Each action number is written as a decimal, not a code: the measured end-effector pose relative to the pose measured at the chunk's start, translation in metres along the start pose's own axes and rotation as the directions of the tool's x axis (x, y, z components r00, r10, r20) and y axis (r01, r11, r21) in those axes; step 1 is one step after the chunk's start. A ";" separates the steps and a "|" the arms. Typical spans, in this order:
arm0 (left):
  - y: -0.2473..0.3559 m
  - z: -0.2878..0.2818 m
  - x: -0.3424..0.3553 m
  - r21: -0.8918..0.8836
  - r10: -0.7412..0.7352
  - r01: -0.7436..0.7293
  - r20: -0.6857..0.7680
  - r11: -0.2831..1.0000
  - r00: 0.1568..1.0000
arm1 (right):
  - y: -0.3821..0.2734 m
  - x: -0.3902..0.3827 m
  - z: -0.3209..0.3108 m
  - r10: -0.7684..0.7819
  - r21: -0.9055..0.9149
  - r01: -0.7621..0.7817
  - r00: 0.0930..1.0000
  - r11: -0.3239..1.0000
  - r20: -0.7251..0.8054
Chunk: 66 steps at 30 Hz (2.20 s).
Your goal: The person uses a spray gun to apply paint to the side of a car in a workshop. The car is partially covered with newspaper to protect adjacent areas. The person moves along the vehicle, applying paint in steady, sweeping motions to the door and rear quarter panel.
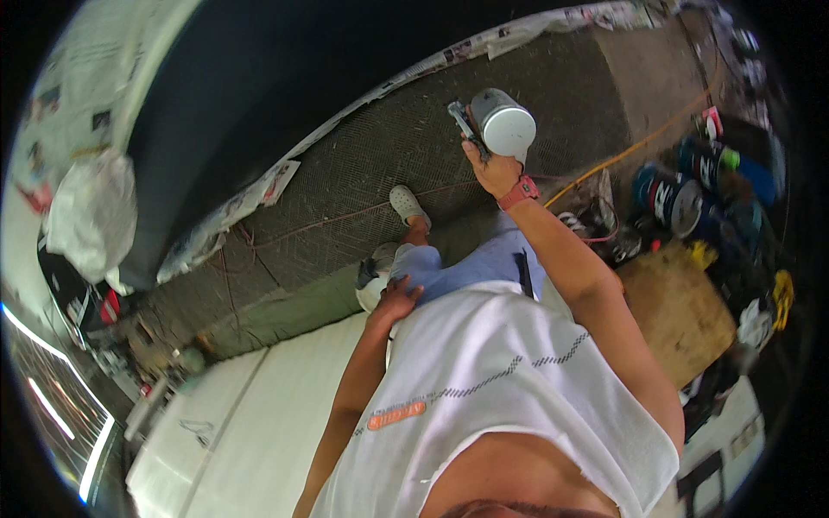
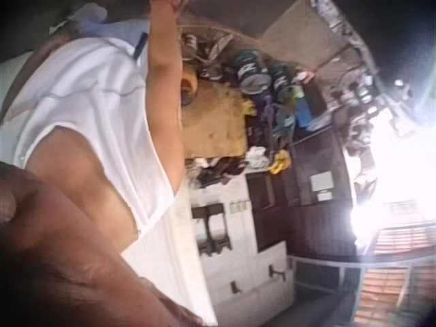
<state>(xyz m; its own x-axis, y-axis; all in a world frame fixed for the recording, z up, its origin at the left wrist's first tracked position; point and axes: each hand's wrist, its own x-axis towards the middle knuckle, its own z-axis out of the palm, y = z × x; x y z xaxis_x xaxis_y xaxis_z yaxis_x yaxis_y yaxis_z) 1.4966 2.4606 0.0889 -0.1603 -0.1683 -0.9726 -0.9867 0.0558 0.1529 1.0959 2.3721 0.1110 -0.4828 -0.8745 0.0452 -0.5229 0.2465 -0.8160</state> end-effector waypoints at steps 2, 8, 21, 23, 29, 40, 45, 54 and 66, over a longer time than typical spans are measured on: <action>-0.019 -0.023 0.000 0.172 -0.066 0.048 0.103 0.984 0.993 | 0.018 0.001 0.047 -0.035 -0.034 0.029 0.981 0.999 -0.190; -0.081 -0.017 0.016 0.399 -0.097 0.002 0.218 0.917 0.971 | 0.019 -0.021 0.152 0.219 0.068 -0.211 0.965 0.975 -0.142; -0.077 -0.015 0.060 0.617 -0.151 -0.057 0.280 0.785 0.948 | 0.041 -0.024 0.294 0.142 0.363 -0.213 0.967 0.907 0.212; -0.075 -0.015 0.065 0.626 -0.143 -0.055 0.261 0.778 0.955 | 0.062 -0.020 0.291 0.146 0.348 -0.163 0.986 0.923 0.075; -0.052 -0.023 0.076 0.655 -0.225 -0.032 0.305 0.755 0.925 | 0.120 0.001 0.231 0.128 0.145 -0.091 0.956 0.985 -0.265; -0.038 -0.015 0.080 0.618 -0.261 0.006 0.324 0.786 0.909 | 0.111 -0.025 0.246 -0.003 0.057 0.011 0.990 0.998 -0.144; -0.040 -0.004 0.080 0.608 -0.275 0.023 0.325 0.794 0.905 | 0.063 -0.034 0.282 0.039 0.287 -0.073 0.992 0.955 0.120; -0.043 0.010 0.074 0.598 -0.253 0.026 0.298 0.801 0.920 | 0.050 0.002 0.228 0.145 0.418 -0.173 0.984 0.892 0.099; -0.060 0.026 0.062 0.502 -0.178 0.004 0.300 0.865 0.937 | 0.093 0.006 0.148 0.072 0.011 -0.072 0.935 0.997 -0.348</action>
<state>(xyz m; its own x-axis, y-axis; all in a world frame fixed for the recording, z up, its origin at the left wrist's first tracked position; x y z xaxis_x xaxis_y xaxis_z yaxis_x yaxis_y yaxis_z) 1.5463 2.4729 0.0144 0.0344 0.1281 -0.9912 -0.8397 0.5415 0.0408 1.1481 2.3282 -0.0503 -0.7332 -0.6546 0.1842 -0.4788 0.3046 -0.8234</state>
